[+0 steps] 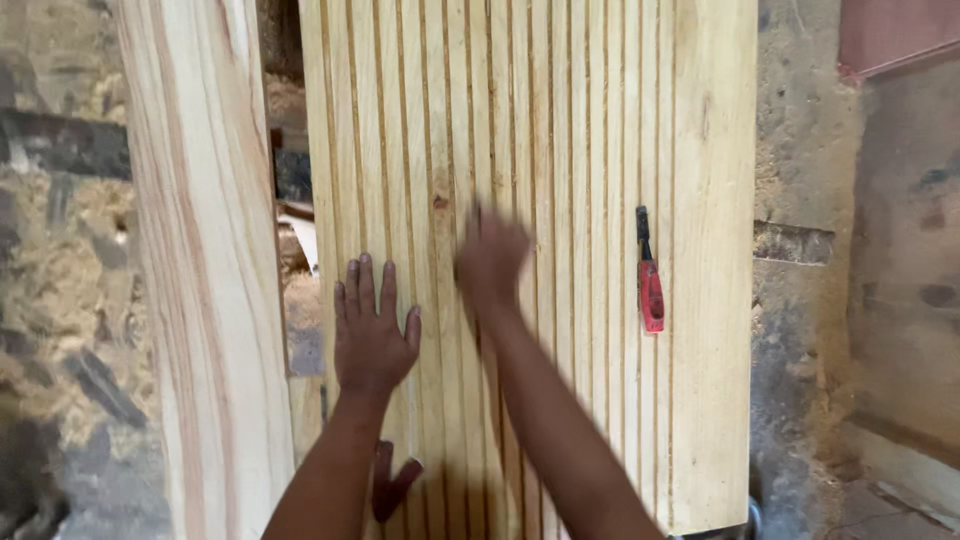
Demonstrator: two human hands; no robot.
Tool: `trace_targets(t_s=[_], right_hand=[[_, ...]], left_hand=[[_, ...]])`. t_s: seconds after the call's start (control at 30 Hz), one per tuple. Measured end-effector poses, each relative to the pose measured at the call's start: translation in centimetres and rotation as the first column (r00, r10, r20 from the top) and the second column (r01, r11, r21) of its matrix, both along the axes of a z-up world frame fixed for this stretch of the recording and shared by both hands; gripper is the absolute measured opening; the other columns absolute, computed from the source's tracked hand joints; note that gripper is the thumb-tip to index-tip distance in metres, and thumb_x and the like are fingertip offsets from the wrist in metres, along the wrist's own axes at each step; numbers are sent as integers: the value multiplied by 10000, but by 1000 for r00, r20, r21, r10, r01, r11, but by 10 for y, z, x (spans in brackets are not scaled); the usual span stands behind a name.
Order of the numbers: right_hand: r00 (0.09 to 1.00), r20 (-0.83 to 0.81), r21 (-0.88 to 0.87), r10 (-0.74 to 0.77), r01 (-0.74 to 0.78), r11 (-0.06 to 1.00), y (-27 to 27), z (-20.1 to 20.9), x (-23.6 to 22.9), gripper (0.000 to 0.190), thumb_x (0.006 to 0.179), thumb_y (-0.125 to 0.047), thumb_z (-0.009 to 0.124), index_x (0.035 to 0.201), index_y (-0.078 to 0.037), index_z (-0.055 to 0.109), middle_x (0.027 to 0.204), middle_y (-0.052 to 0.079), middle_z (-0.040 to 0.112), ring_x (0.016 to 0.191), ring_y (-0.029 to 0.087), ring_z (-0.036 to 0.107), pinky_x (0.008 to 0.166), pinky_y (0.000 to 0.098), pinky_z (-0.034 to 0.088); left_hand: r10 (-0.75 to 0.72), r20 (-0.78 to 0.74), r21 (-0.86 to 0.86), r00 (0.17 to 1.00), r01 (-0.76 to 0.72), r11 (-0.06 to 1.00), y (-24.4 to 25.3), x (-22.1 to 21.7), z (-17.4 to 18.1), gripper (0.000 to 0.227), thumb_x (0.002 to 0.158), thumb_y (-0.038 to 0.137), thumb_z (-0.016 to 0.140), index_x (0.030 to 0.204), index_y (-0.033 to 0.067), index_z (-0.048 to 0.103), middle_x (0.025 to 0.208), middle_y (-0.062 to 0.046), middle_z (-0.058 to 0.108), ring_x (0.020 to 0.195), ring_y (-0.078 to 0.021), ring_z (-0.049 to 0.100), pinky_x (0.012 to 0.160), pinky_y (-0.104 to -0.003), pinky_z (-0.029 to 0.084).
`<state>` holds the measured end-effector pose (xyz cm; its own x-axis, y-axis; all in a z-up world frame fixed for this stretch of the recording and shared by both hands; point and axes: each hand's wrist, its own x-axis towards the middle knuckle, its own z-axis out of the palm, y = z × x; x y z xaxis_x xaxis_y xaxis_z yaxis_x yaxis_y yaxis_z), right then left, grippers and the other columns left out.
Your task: The person smooths a grooved wooden panel using a chisel and sandpaper. They first scrape along the grooves with a chisel, then rub the surface with sandpaper to finish the panel.
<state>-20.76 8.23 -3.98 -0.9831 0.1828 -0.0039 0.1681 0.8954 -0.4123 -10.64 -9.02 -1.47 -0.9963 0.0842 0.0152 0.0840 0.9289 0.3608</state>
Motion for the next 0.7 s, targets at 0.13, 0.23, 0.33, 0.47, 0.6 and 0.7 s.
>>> trace_targets(t_s=[0.13,0.23,0.33,0.47,0.6,0.7], right_hand=[[999,10,71,-33,32,997,0,2,80,255,1030,-199,520,1186,-82,684,1006,170,666,1007,375,566,994,584,354],[994,81,228,72,-88,970,0,-12,-17,365,1036,-166,447,1326,-50,634,1089,239,656,1062,416,553,1086,667,287],[998,-63,215,-24,37,976,-6,-28,-154,204,972,-175,501,1019,-65,667,966,165,682,1001,361,594,928,549,413],[986,-149,102,-80,96,990,-4,-14,-173,215,1017,-243,551,1040,-80,689,896,175,688,932,350,617,888,530,421],[1000,3,32,-23,23,999,-2,10,-38,263,1064,-212,493,1065,-60,708,806,128,615,834,306,558,881,516,401],[998,-51,86,-43,47,995,-7,16,-19,291,1027,-230,502,1148,-76,718,968,178,688,952,358,590,930,555,382]], left_hand=[[-24,13,-24,1000,24,999,-1,-3,4,698,999,419,499,1567,29,384,1642,-276,280,1545,-417,231,1250,-558,192],[-27,-6,-5,1000,27,1000,-2,-10,0,702,983,427,498,1552,35,377,1626,-277,282,1534,-428,231,1242,-573,190],[-34,2,-25,999,34,999,-2,-2,-7,707,995,413,497,1572,23,371,1630,-283,282,1536,-432,235,1248,-573,203],[-16,-9,-5,1000,16,1000,1,-2,-6,702,984,423,499,1556,34,376,1626,-273,286,1533,-419,239,1240,-576,211],[-22,-2,-21,1000,22,1000,-3,-4,5,695,982,415,495,1551,32,378,1631,-267,286,1538,-407,250,1240,-570,226],[-19,-4,-11,1000,19,1000,-1,-9,8,697,979,410,496,1546,21,382,1617,-283,285,1523,-418,258,1221,-577,237]])
